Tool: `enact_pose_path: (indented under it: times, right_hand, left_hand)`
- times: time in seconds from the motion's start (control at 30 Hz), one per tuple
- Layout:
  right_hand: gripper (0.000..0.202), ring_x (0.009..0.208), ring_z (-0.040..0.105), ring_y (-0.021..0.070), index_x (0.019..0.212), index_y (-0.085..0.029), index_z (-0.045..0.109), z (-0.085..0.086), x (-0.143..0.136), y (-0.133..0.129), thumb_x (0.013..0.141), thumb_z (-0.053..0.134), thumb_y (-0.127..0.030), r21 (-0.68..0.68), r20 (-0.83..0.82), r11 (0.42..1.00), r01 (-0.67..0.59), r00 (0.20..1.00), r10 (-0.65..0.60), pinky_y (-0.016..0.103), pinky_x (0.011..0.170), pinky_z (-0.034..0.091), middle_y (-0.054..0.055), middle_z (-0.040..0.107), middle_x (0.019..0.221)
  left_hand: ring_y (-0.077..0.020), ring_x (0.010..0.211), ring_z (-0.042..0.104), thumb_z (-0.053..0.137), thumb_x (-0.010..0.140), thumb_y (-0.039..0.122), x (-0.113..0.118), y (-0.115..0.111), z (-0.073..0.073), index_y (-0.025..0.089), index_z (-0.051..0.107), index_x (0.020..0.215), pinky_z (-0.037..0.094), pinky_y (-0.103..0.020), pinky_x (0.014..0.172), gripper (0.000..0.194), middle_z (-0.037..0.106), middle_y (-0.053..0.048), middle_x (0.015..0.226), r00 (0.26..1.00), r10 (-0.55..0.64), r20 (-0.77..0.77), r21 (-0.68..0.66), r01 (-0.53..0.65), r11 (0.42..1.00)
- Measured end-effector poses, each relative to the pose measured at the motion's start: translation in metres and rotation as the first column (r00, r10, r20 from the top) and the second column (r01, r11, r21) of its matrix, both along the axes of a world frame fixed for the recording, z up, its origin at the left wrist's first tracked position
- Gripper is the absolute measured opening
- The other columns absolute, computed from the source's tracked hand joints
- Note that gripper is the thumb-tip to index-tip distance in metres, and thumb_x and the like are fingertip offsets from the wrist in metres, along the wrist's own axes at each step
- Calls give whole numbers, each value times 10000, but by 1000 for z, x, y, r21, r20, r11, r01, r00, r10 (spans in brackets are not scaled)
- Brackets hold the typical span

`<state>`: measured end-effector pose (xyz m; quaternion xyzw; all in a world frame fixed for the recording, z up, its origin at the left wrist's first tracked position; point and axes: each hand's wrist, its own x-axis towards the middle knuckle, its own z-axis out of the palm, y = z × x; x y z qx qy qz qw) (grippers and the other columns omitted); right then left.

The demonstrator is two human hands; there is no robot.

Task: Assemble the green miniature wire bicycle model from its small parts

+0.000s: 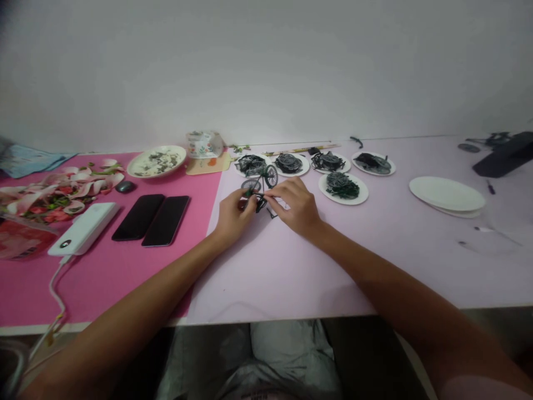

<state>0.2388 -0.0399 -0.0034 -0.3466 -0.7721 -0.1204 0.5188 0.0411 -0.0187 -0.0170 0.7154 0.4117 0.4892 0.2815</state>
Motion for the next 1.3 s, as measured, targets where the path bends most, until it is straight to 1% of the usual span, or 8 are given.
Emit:
enact_pose_path:
  times: [0.17, 0.33, 0.53, 0.7, 0.9, 1.03, 1.13, 1.3]
  right_hand:
    - [62, 830, 672, 221, 1026, -276, 762, 0, -1, 0, 996, 739, -227, 38, 9, 999, -28, 1000, 27, 401, 735, 599, 33, 783, 883]
    - [49, 843, 678, 235, 1011, -284, 768, -1, 0, 0, 987, 749, -246, -12, 3, 1000, 6, 1000, -6, 426, 752, 602, 40, 779, 888]
    - [112, 837, 667, 227, 1054, -297, 774, -2, -1, 1, 979, 755, -215, 23, -22, 998, -59, 998, 59, 420, 786, 603, 28, 779, 885]
    - [91, 859, 681, 238, 1043, -296, 779, -2, -1, 0, 982, 752, -235, -30, -17, 999, -31, 999, 31, 438, 804, 601, 35, 783, 896]
    - [64, 827, 674, 226, 1008, -280, 765, -1, -2, -1, 984, 742, -226, 17, -3, 1000, -23, 1000, 23, 412, 750, 591, 33, 782, 875]
    - [56, 834, 674, 231, 1007, -283, 768, -3, -1, 0, 980, 749, -239, -17, -13, 1000, -3, 1000, 2, 427, 779, 588, 35, 778, 880]
    - [74, 855, 677, 234, 1023, -286, 769, -5, 0, 1, 976, 753, -231, -26, -26, 1000, -17, 1000, 16, 431, 805, 590, 32, 776, 886]
    - [86, 846, 684, 233, 1021, -284, 768, -3, -1, 1, 972, 756, -214, -14, -24, 1000, -23, 999, 23, 422, 780, 595, 35, 783, 884]
  left_hand:
    - [-173, 820, 730, 633, 989, 277, 0, 0, 0, 150, 742, 1093, 575, -281, 729, 196, 788, -109, 1020, 1000, -9, -9, -1, 9, 1000]
    - [-182, 843, 736, 640, 987, 266, 0, 0, 0, 154, 745, 1093, 587, -285, 753, 187, 795, -106, 1023, 1000, 2, -15, -2, -2, 1000]
    - [-181, 847, 739, 633, 990, 272, 0, 0, -1, 154, 752, 1097, 596, -290, 763, 199, 799, -121, 1060, 1000, -3, 1, 0, 3, 1000]
    - [-179, 844, 736, 639, 985, 272, 0, 1, -2, 160, 752, 1092, 596, -287, 761, 191, 798, -110, 1040, 1000, -3, -4, 4, 3, 1000]
    - [-176, 846, 741, 638, 988, 273, 0, 1, -2, 152, 751, 1103, 584, -276, 740, 202, 800, -120, 1077, 1000, -4, 3, -4, 4, 1000]
    - [-177, 837, 733, 647, 983, 272, 0, 0, -1, 164, 753, 1094, 583, -279, 742, 188, 797, -106, 1039, 1000, 1, -1, 2, -1, 1000]
    - [-174, 831, 730, 648, 979, 265, 0, 0, -1, 164, 751, 1086, 582, -277, 738, 180, 794, -103, 1026, 1000, 2, -7, 5, -2, 1000]
    - [-184, 840, 727, 645, 980, 268, 1, -1, 1, 155, 748, 1085, 588, -292, 749, 186, 799, -115, 1034, 1000, 0, -11, -9, 0, 1000]
